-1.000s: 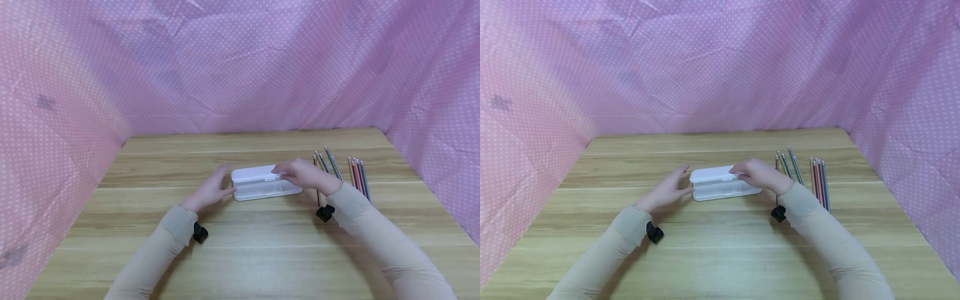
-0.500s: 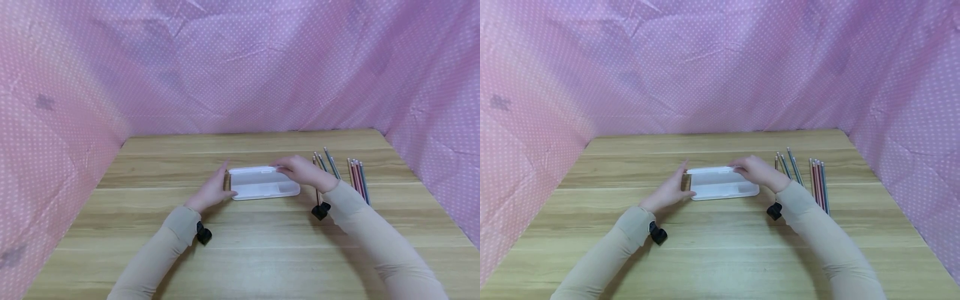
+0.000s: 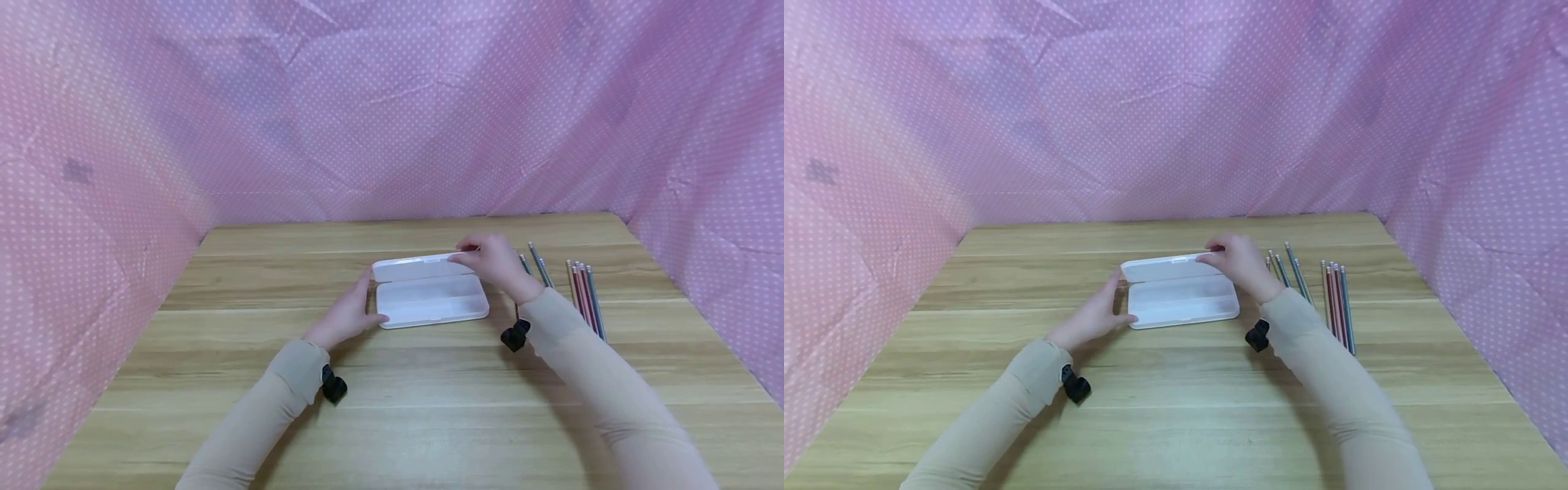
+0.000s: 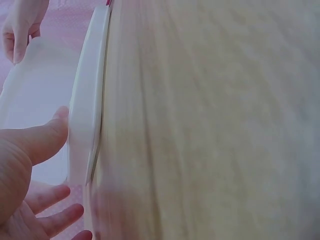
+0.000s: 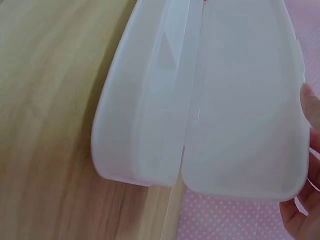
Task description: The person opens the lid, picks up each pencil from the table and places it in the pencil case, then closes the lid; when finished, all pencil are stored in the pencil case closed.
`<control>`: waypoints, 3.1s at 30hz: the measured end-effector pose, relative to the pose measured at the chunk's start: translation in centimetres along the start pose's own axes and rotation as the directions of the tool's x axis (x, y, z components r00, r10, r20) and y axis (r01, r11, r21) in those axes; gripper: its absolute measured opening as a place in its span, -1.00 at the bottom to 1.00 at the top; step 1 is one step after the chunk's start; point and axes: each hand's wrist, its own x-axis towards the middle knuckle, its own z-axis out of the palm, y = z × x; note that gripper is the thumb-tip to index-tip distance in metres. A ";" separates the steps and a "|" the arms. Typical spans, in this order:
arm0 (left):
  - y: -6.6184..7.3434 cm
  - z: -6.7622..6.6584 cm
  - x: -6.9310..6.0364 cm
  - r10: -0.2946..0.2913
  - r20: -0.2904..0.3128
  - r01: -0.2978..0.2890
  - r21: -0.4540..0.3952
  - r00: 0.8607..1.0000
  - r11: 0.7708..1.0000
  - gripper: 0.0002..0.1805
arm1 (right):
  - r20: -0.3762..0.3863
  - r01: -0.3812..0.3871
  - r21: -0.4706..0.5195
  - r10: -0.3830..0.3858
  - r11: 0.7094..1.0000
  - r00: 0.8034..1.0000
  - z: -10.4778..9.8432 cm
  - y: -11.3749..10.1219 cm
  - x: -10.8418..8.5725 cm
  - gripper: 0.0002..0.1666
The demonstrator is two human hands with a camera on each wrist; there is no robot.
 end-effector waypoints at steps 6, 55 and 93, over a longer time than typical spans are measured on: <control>-0.1 0.3 0.1 0.030 -0.014 -0.030 -0.032 0.999 0.999 0.26 | -0.080 -0.087 0.017 0.088 0.996 0.993 0.3 0.3 0.9 -0.64; -2.3 -0.2 1.1 0.060 0.114 -0.042 -0.160 0.992 0.986 -0.19 | 0.270 -0.254 -0.201 0.302 0.946 0.914 1.3 2.5 2.4 -0.10; -3.1 1.6 0.3 0.070 0.023 -0.059 -0.301 0.997 0.952 -0.16 | 0.191 -0.332 0.178 0.298 0.926 0.935 -11.4 10.6 -7.1 -0.25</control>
